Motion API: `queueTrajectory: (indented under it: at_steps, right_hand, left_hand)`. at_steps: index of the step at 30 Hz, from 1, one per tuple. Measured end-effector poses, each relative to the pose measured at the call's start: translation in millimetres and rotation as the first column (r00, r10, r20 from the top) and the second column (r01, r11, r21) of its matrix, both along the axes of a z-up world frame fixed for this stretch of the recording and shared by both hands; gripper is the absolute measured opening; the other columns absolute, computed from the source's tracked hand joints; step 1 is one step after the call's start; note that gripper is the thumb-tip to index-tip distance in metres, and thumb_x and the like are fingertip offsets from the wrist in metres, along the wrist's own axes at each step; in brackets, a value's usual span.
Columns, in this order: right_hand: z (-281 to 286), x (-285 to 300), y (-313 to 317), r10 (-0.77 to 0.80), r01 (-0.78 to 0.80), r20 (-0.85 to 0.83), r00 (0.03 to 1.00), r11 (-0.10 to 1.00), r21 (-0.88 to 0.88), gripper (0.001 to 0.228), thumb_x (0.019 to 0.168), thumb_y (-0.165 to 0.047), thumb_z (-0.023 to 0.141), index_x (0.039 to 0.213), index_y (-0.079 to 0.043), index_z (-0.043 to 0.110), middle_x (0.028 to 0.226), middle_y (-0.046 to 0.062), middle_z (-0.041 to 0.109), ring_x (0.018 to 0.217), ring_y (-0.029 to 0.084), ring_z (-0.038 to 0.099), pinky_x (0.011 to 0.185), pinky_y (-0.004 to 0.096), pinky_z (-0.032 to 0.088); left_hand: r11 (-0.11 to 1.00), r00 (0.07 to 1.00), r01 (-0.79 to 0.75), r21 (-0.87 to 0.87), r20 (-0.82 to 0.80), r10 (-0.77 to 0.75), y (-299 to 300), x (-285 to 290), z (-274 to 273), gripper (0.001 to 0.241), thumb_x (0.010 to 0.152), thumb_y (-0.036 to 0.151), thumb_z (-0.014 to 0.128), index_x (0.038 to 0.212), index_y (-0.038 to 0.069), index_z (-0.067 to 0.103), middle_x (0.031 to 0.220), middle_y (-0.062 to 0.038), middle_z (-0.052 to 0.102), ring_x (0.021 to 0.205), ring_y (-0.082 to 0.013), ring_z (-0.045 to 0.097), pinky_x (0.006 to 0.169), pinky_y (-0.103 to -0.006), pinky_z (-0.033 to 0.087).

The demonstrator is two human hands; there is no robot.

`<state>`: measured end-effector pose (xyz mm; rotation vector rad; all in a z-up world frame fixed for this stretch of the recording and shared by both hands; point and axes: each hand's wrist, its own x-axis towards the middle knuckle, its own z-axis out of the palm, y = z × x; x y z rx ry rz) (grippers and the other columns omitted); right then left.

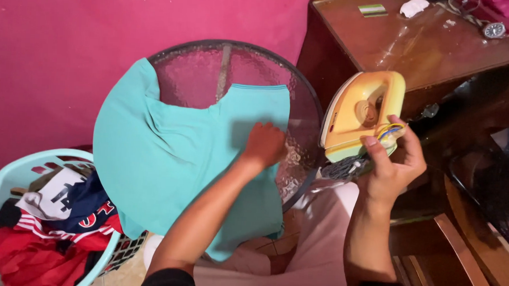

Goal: The person irons a light blue t-shirt on a round glass table. They use a yellow iron to smooth the fabric, frequently adjusting the shirt's position and folding it into a smaller rectangle.

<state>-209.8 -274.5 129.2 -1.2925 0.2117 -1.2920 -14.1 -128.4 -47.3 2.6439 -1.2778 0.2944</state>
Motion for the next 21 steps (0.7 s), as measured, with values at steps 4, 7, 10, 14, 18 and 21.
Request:
queueTrajectory:
  at_steps: [4,7,10,14,18,21]
  right_hand:
    - [11.5,-6.5,6.4,-0.016,0.015,-0.005,1.0,0.999,-0.034,0.062,0.065,-0.01,0.09,0.122,0.0,0.071,0.099,0.005,0.062,0.087,0.006,0.056,0.081,0.022,0.055]
    - [12.7,-8.1,19.3,0.004,-0.004,-0.015,1.0,1.0,-0.024,0.06,0.065,-0.011,0.089,0.122,-0.001,0.071,0.098,0.004,0.062,0.088,0.005,0.057,0.082,0.021,0.054]
    - [12.8,-7.0,40.6,0.071,-0.07,-0.033,0.997,0.997,0.032,0.06,0.064,-0.011,0.089,0.12,-0.002,0.073,0.094,0.002,0.064,0.085,0.004,0.06,0.08,0.021,0.055]
    - [-14.7,13.5,74.4,0.1,-0.141,-0.172,0.98,0.959,-0.246,0.041,0.071,-0.014,0.095,0.103,-0.006,0.072,0.1,0.01,0.069,0.094,0.016,0.062,0.09,0.033,0.05]
    - [-43.5,49.6,116.8,0.132,-0.149,-0.085,0.988,0.958,-0.244,0.05,0.06,-0.009,0.101,0.1,0.0,0.073,0.09,0.014,0.065,0.081,0.024,0.063,0.083,0.035,0.052]
    - [-37.1,48.7,133.3,0.169,-0.213,-0.174,0.97,0.936,-0.281,0.043,0.065,-0.007,0.097,0.103,-0.004,0.077,0.085,0.008,0.063,0.076,0.019,0.062,0.077,0.032,0.053]
  left_hand:
    - [0.961,0.907,-0.015,-0.276,-0.409,-0.104,3.6,-19.8,50.7,0.027,0.082,0.041,0.062,0.073,0.019,0.075,0.074,-0.013,0.073,0.086,-0.0443,0.072,0.068,-0.0571,0.051]
    - [0.865,0.869,0.091,-0.493,-0.385,-0.31,26.4,-5.0,56.9,0.012,0.094,0.032,0.066,0.095,0.026,0.076,0.103,-0.001,0.078,0.112,-0.0285,0.071,0.097,-0.0478,0.052]
    - [0.928,0.973,0.012,-0.372,-0.21,-0.097,58.1,16.7,54.9,0.035,0.095,0.044,0.068,0.124,0.023,0.072,0.143,-0.007,0.065,0.139,-0.0311,0.054,0.112,-0.0605,0.036]
    - [0.988,0.956,-0.136,-0.069,-0.27,0.113,69.2,50.1,37.0,0.049,0.108,0.047,0.048,0.154,0.033,0.049,0.165,0.002,0.041,0.157,-0.0235,0.029,0.125,-0.0605,0.017]
    - [0.943,0.926,-0.144,-0.301,-0.377,0.021,81.6,79.0,21.6,0.042,0.108,0.016,0.046,0.147,0.027,0.057,0.154,0.002,0.056,0.148,-0.0198,0.045,0.122,-0.0523,0.022]
    - [0.935,0.93,-0.13,-0.331,-0.368,0.0,82.2,80.4,22.3,0.043,0.106,0.01,0.047,0.144,0.024,0.06,0.151,-0.001,0.06,0.146,-0.0212,0.048,0.119,-0.0514,0.026]
